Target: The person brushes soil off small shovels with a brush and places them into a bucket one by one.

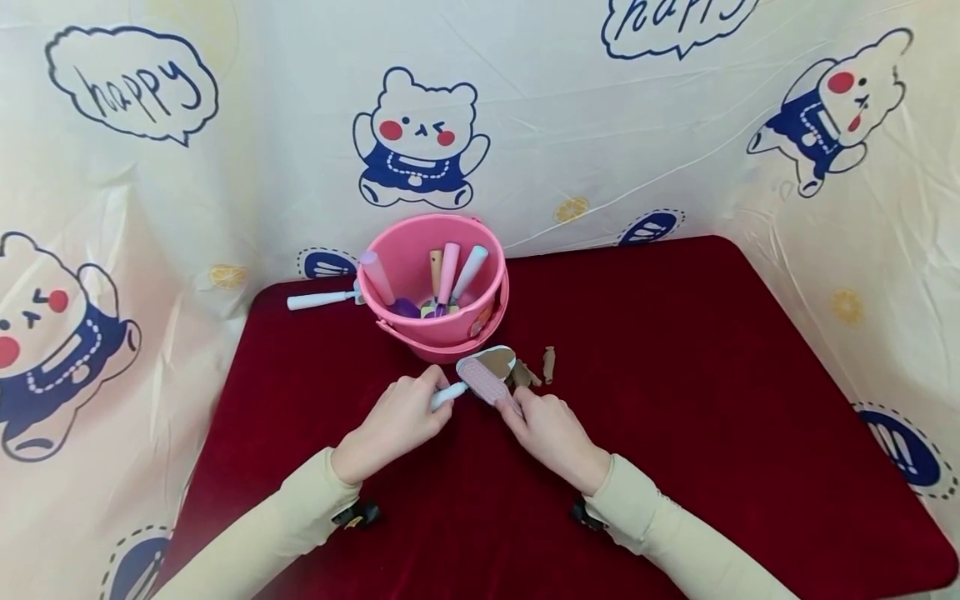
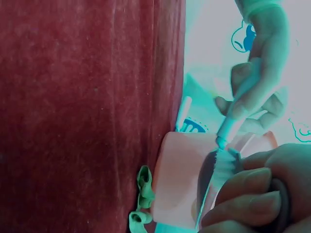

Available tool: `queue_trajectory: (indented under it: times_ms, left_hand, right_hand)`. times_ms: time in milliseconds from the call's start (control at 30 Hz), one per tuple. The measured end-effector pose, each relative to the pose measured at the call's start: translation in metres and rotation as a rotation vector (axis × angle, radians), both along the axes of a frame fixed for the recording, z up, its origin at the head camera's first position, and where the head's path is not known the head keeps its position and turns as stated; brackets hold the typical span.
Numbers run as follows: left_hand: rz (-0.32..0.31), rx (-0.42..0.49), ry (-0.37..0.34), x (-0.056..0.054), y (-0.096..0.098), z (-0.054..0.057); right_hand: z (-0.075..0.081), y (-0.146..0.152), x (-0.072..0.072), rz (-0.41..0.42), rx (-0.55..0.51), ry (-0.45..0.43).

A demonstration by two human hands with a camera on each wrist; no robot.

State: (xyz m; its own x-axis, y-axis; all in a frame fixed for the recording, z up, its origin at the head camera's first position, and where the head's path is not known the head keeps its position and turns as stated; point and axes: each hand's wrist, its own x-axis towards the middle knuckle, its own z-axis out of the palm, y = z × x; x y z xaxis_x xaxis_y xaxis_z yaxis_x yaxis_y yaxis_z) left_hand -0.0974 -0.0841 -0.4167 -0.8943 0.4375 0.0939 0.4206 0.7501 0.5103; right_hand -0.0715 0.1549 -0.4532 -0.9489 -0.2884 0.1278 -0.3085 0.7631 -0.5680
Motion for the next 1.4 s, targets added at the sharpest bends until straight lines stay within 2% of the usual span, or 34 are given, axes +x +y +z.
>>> queue_trajectory:
  times_ms: [167,300,467,567,733,867,1000,1133,1400]
  left_hand:
    - [-0.001,0.023,0.023,-0.0004,-0.0011,0.0024]
    - [-0.008,0.008,0.036,0.0005,-0.0002,0.0023]
    - [-0.008,0.003,0.006,0.0008,0.0012,0.0022]
    - [-0.004,0.017,0.005,0.0005,0.0013,0.0036]
    - [-0.002,0.02,0.012,0.0003,0.0005,0.0055]
    - [-0.011,-0.005,0.029,-0.0003,0.0002,0.0042]
    - [-0.011,-0.013,0.004,-0.0011,-0.0004,0.0027]
    - [0.001,0.015,-0.025,-0.0016,-0.0018,0.0042]
    - [0.004,0.073,-0.045,0.0005,-0.0038,0.0059]
  right_hand:
    - [-0.0006,0.0019,-0.0046,-0.025,0.039,0.055]
    - [0.0004,0.0022,-0.0054,-0.046,0.028,0.048]
    - [0.0015,-0.0002,-0.0044,0.005,-0.012,0.016]
    - [0.002,-0.0008,-0.0045,0.016,0.002,0.024]
    - [0.0027,0.0001,-0.0065,-0.031,0.026,0.076]
    - [0.0025,-0.001,-0.0061,-0.043,0.005,0.069]
    - [0.0015,-0.0022,-0.0033,-0.006,-0.005,0.03]
    - [0.002,-0.0025,-0.0033,0.026,0.028,0.037]
    - [0.0052,0.0002,-0.0069,-0.028,0.043,0.054]
